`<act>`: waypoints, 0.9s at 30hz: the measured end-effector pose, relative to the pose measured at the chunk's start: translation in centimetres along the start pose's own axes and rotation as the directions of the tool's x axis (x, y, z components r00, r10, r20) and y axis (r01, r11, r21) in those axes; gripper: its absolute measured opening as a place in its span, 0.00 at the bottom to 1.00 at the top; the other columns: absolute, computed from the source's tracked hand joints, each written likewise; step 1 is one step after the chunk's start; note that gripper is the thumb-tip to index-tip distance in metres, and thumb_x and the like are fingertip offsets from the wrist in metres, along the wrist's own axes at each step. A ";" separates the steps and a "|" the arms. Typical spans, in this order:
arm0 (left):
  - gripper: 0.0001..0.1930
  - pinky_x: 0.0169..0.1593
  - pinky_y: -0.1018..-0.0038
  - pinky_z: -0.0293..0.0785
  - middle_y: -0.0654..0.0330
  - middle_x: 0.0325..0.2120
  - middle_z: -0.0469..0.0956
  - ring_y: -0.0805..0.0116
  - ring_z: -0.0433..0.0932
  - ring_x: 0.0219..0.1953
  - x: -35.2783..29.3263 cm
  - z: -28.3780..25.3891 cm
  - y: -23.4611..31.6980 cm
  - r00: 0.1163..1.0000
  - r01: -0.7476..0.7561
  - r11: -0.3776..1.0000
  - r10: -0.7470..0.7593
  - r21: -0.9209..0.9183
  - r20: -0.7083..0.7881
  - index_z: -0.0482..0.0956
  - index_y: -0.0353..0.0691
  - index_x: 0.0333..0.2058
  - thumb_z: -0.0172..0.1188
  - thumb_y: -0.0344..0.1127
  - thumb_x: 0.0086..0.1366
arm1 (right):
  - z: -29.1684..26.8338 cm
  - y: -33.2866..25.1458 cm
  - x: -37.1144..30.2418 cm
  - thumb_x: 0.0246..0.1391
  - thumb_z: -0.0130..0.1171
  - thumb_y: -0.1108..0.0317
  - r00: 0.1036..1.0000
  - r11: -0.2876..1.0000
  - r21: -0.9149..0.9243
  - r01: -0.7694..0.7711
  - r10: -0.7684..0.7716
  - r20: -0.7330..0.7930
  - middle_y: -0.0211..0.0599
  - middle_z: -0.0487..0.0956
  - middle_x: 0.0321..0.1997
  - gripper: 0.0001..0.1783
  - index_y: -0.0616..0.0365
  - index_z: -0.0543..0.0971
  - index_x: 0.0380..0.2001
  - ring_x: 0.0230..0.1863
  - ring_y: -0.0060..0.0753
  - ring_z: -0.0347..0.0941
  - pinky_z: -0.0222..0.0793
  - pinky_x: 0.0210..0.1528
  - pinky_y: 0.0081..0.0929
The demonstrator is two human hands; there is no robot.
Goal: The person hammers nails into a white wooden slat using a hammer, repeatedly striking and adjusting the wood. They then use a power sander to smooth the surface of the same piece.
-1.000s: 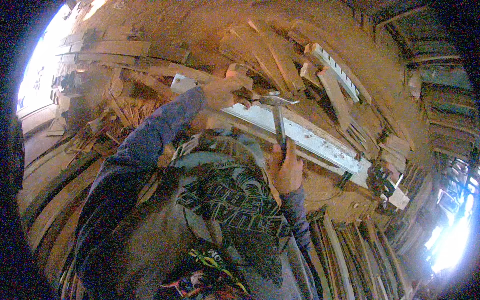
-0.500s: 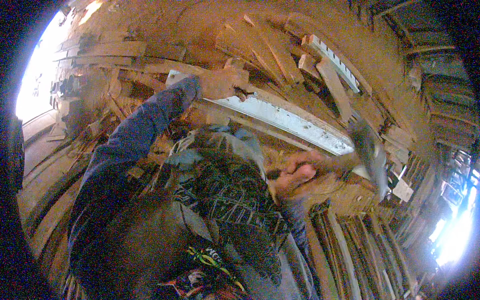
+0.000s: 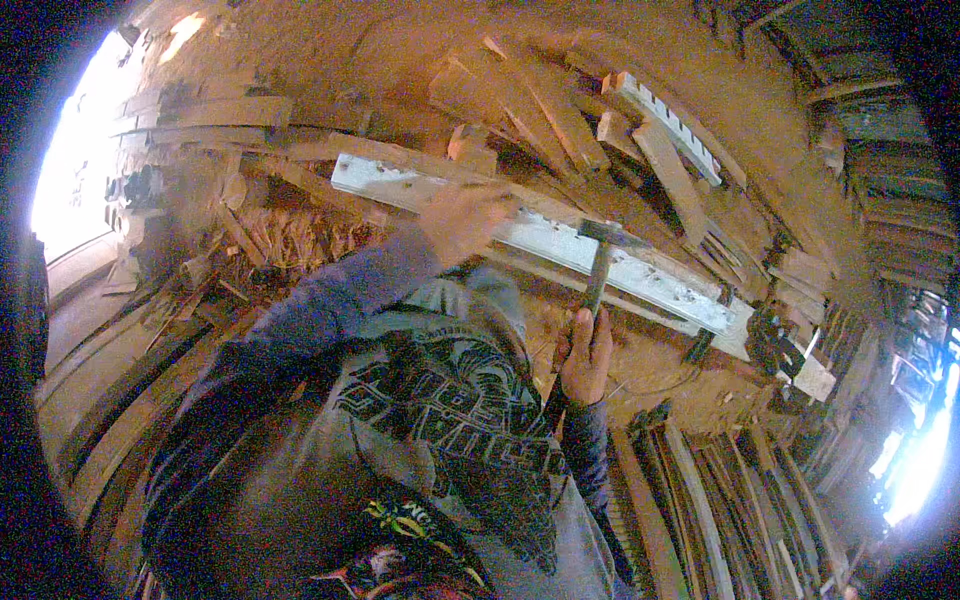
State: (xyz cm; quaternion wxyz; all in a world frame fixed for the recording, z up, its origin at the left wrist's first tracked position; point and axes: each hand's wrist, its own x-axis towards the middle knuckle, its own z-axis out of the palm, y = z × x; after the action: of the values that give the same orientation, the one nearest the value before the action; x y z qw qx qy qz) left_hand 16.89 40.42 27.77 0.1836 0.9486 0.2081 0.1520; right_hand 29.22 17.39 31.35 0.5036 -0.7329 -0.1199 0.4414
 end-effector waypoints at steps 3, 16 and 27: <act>0.08 0.33 0.64 0.79 0.59 0.34 0.78 0.59 0.80 0.35 -0.2 2.1 2.9 0.989 0.093 0.991 -0.104 0.097 0.110 0.81 0.43 0.32 0.56 0.38 0.58 | -0.3 0.9 0.2 0.68 0.44 0.52 0.999 0.998 0.038 -0.048 0.048 -0.019 0.22 0.64 0.16 0.15 0.51 0.68 0.38 0.13 0.14 0.56 0.53 0.12 0.17; 0.14 0.39 0.59 0.77 0.62 0.42 0.77 0.57 0.77 0.45 0.2 4.5 2.3 0.969 0.086 0.988 -0.113 0.132 0.222 0.79 0.51 0.43 0.54 0.38 0.58 | 1.7 3.1 0.9 0.68 0.43 0.51 0.992 0.973 -0.210 0.101 -0.115 -0.058 0.24 0.65 0.17 0.16 0.53 0.68 0.38 0.13 0.15 0.59 0.57 0.12 0.19; 0.16 0.47 0.54 0.74 0.64 0.50 0.74 0.53 0.76 0.49 0.3 4.5 2.0 0.949 0.117 0.988 -0.142 0.105 0.280 0.78 0.50 0.47 0.50 0.39 0.62 | 1.1 2.4 1.9 0.68 0.45 0.54 0.999 0.988 -0.148 -0.031 0.033 0.009 0.23 0.65 0.17 0.15 0.53 0.69 0.34 0.13 0.17 0.58 0.55 0.12 0.19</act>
State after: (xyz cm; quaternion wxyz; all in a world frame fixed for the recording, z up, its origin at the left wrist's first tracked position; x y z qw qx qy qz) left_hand 19.45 37.57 24.70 0.1800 0.9520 0.2474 -0.0084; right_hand 28.83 18.15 28.24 0.4399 -0.7675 -0.1436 0.4435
